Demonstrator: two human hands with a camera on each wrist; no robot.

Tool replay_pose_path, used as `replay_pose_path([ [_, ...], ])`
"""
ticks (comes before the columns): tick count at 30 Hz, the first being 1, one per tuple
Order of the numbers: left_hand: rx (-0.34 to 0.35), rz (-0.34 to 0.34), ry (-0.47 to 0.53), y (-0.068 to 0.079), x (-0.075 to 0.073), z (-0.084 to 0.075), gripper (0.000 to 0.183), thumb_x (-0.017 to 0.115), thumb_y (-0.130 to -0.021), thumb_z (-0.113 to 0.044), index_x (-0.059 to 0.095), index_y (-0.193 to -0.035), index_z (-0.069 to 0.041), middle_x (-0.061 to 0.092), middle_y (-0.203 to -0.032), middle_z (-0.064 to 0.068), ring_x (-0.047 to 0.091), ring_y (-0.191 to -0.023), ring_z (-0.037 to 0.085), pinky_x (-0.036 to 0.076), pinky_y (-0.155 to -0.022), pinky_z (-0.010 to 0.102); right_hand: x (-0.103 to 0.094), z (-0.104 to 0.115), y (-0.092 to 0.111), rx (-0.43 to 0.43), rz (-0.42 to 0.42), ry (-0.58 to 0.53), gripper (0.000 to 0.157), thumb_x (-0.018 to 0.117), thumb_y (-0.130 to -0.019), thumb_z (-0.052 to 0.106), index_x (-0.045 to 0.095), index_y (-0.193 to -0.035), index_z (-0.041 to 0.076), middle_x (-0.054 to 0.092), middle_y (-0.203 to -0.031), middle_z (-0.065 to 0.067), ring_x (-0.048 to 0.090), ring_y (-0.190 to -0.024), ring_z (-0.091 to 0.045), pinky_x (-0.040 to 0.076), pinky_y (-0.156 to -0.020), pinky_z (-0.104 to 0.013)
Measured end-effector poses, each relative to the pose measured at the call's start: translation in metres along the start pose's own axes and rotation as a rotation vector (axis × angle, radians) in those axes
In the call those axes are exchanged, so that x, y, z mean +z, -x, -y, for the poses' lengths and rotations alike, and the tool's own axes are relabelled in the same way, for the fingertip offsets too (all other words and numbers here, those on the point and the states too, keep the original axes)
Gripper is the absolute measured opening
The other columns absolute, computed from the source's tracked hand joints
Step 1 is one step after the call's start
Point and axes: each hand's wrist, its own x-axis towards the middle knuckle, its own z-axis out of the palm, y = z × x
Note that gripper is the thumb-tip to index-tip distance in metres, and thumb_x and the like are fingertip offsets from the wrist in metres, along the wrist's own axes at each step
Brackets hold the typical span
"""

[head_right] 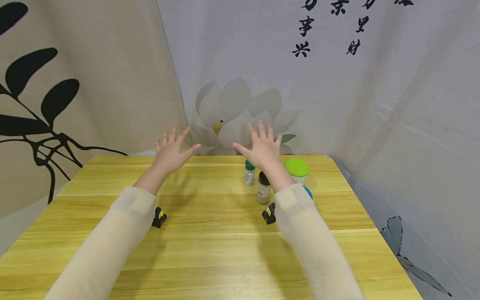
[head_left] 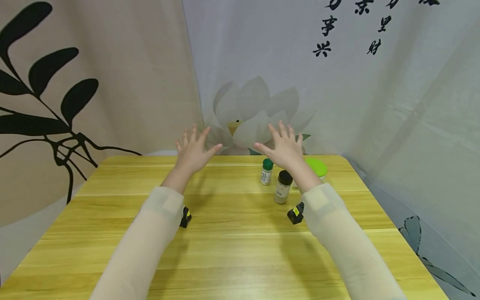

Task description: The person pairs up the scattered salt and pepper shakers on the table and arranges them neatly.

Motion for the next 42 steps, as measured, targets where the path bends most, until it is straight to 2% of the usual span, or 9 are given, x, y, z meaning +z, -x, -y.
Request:
replay_pose_path([
  [8, 0.028, -0.023, 0.095, 0.004, 0.005, -0.007, 0.087, 0.036, -0.087, -0.075, 0.014, -0.155, -0.025, -0.005, -0.159, 0.014, -0.012, -0.141, 0.041, -0.006, -0.103, 0.067, -0.001, -0.006, 0.008, 0.003, -0.05, -0.028, 0.088, 0.04, -0.087, 0.074, 0.014, -0.155, 0.025, 0.001, -0.16, -0.009, -0.003, -0.143, -0.035, -0.003, -0.107, -0.063],
  [25, 0.106, -0.082, 0.176, 0.015, 0.015, -0.023, 0.082, 0.041, -0.089, -0.07, 0.015, -0.154, -0.029, 0.0, -0.159, 0.01, -0.006, -0.143, 0.036, -0.002, -0.106, 0.065, -0.005, -0.011, 0.032, -0.034, -0.128, -0.112, 0.089, 0.041, -0.086, 0.075, 0.017, -0.155, 0.023, 0.006, -0.159, -0.01, -0.001, -0.144, -0.033, -0.004, -0.107, -0.063],
  [42, 0.135, -0.135, 0.288, 0.025, 0.023, -0.031, 0.083, 0.047, -0.089, -0.067, 0.015, -0.155, -0.027, 0.006, -0.159, 0.008, 0.001, -0.143, 0.034, 0.001, -0.107, 0.063, -0.009, -0.008, 0.058, -0.077, -0.193, -0.201, 0.087, 0.047, -0.087, 0.07, 0.014, -0.155, 0.026, 0.004, -0.16, -0.008, 0.0, -0.144, -0.03, -0.002, -0.11, -0.057],
])
